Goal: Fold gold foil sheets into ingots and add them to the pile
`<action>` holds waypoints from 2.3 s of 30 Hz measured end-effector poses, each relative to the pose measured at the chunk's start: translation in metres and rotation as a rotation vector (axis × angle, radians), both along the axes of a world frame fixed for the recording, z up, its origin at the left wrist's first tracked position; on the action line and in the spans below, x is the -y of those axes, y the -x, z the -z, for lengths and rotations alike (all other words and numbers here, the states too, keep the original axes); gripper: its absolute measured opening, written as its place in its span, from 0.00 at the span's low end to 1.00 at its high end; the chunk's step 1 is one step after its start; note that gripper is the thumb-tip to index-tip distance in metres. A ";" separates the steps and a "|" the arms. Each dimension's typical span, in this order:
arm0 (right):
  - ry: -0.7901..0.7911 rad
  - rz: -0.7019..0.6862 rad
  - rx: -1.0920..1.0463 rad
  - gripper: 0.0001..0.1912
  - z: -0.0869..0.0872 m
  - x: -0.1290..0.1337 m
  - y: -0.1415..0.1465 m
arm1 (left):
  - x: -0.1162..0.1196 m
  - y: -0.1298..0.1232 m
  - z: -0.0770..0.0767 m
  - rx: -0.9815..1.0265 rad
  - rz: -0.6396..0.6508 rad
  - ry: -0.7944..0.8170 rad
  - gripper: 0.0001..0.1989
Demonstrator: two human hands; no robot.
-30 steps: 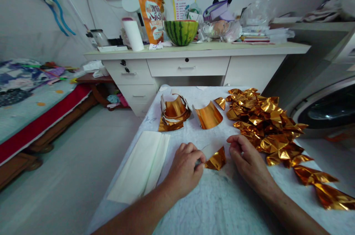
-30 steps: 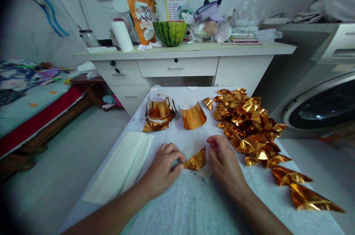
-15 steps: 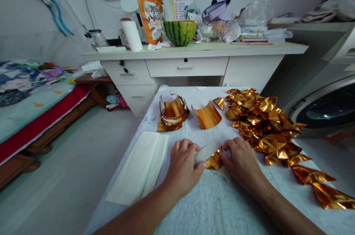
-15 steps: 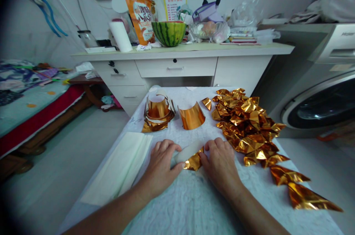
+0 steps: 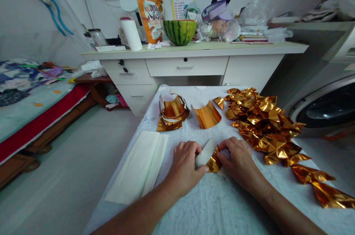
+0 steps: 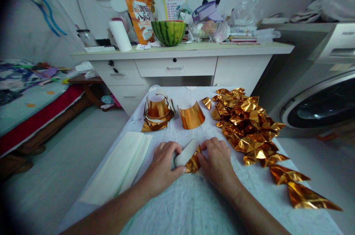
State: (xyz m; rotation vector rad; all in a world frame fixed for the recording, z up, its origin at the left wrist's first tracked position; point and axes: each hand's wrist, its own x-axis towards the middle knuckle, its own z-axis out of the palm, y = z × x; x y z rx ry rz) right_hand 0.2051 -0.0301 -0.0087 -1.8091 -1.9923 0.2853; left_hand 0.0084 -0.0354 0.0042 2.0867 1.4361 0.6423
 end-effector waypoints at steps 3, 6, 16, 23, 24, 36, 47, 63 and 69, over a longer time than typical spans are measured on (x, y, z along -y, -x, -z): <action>0.024 -0.013 -0.075 0.04 -0.004 0.000 0.001 | 0.001 0.000 0.002 0.055 0.002 0.032 0.21; 0.049 -0.026 -0.157 0.04 -0.008 0.001 0.002 | 0.002 0.001 0.004 0.087 0.005 0.066 0.29; 0.161 -0.100 -0.460 0.13 -0.011 0.006 0.001 | 0.001 0.001 0.001 0.196 0.032 0.142 0.36; 0.260 -0.147 -0.750 0.06 -0.016 0.004 0.000 | 0.001 0.003 0.001 0.355 -0.002 0.148 0.38; 0.269 -0.142 -0.782 0.07 -0.017 0.004 0.000 | 0.000 0.003 0.001 0.391 -0.016 0.161 0.38; 0.355 -0.242 -0.973 0.13 -0.013 0.006 -0.004 | -0.006 0.007 -0.010 0.623 -0.066 0.336 0.27; 0.422 -0.180 -1.138 0.19 -0.019 0.008 0.003 | -0.007 0.002 -0.010 0.924 -0.121 0.501 0.15; 0.373 -0.208 -1.139 0.19 -0.019 0.017 0.015 | -0.013 0.005 0.005 0.764 -0.215 0.240 0.07; 0.355 -0.212 -1.084 0.14 -0.016 0.018 0.014 | -0.011 0.006 0.002 0.717 -0.166 0.227 0.04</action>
